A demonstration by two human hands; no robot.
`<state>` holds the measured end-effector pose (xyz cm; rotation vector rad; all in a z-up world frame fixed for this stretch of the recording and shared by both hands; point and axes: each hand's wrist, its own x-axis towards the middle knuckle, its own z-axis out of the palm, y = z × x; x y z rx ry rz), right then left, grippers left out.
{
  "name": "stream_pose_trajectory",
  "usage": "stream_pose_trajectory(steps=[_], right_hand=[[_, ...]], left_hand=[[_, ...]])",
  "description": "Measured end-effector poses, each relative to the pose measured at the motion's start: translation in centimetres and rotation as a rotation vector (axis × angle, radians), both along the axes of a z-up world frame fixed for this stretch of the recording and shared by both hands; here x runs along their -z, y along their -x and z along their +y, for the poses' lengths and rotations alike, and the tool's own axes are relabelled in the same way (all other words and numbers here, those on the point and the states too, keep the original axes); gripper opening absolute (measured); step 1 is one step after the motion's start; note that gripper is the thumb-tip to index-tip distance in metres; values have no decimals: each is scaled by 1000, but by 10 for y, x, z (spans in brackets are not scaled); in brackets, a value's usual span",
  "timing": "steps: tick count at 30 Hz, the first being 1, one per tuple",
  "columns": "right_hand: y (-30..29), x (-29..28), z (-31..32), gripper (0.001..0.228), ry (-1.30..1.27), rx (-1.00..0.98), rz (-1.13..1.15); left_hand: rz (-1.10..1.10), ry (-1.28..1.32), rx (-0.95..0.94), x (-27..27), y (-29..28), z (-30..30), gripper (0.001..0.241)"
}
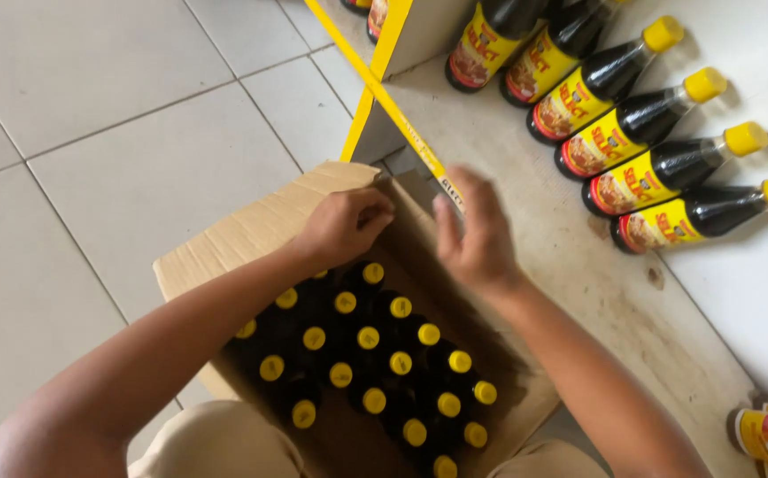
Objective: Transferring bottles of soy sauce and packets of tomato paste from delivery boxes onto grocery store shelves.
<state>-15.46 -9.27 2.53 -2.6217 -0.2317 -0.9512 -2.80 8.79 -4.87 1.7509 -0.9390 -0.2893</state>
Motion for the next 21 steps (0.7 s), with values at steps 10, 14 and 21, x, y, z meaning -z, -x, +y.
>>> stream_pose_trajectory(steps=[10,14,21], right_hand=[[15,142,31,38,-221,-86,593],[7,164,25,35,-496,-1,856],[16,182,24,36,-505,68,824]], left_hand=[[-80,-672,263,155,6,-53,45],[-126,-882,490,209,7,-86,34],[-55,-844,244,209,16,-73,28]])
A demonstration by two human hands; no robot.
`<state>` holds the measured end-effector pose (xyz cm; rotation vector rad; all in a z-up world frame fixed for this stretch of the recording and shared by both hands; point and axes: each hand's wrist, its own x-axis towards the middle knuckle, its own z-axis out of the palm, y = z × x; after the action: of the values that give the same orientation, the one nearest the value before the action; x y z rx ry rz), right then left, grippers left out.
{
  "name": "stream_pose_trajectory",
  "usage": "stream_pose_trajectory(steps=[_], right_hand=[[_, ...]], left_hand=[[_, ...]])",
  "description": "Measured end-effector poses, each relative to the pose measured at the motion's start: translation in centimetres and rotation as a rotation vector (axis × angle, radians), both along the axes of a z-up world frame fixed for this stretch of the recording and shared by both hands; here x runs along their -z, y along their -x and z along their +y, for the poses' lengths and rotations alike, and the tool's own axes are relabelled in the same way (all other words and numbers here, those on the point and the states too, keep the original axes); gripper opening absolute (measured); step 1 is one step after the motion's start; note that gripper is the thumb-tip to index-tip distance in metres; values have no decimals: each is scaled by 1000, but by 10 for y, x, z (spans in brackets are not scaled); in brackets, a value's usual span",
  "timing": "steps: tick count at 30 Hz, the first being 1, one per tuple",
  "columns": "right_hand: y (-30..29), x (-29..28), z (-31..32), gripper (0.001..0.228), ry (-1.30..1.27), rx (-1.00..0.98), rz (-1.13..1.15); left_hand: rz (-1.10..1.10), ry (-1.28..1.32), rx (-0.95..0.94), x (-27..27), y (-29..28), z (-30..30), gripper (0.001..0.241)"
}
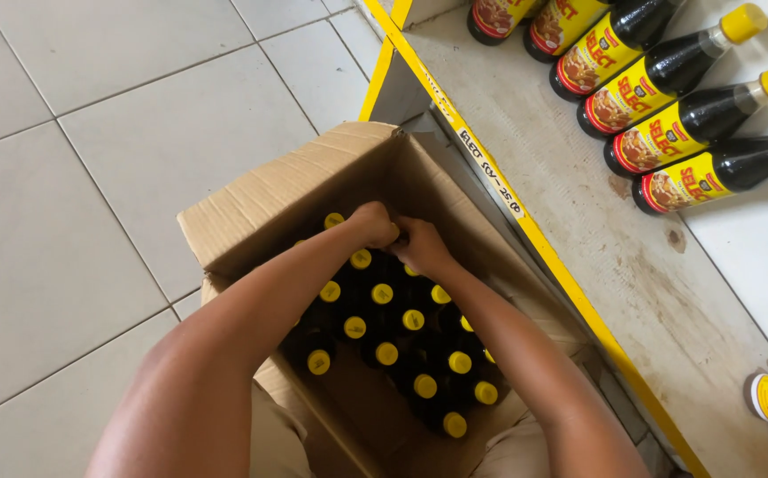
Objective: Transferring bottles of soy sauce and packets of tomato paste from delivery boxes onto grocery store shelves.
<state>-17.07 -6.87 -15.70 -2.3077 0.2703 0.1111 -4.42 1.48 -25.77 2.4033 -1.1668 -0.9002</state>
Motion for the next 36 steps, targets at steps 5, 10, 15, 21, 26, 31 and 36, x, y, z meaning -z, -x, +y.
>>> stream_pose_trajectory(steps=[5,10,15,21,26,31,36], right_hand=[[5,-2,7,33,31,13,-28],[8,-51,19,32,-29,2,-150],[12,-117,13,31,-39,13,-241],[25,-219,-19,29,51,57,-349],[7,-268,-79,22,-16,69,-496],[-31,-300,-113,16,-243,294,-451],[-67,-302,-148,16,169,236,-588]], left_hand=[[326,19,-445,-65,11,31,37],[216,137,-473,-90,6,39,43],[126,209,-334,-209,11,53,38],[-169,606,-148,-319,35,57,27],[-160,967,-65,-345,20,23,38],[-240,1175,-140,-306,-4,-33,77],[-211,1211,-389,-256,-34,-97,76]])
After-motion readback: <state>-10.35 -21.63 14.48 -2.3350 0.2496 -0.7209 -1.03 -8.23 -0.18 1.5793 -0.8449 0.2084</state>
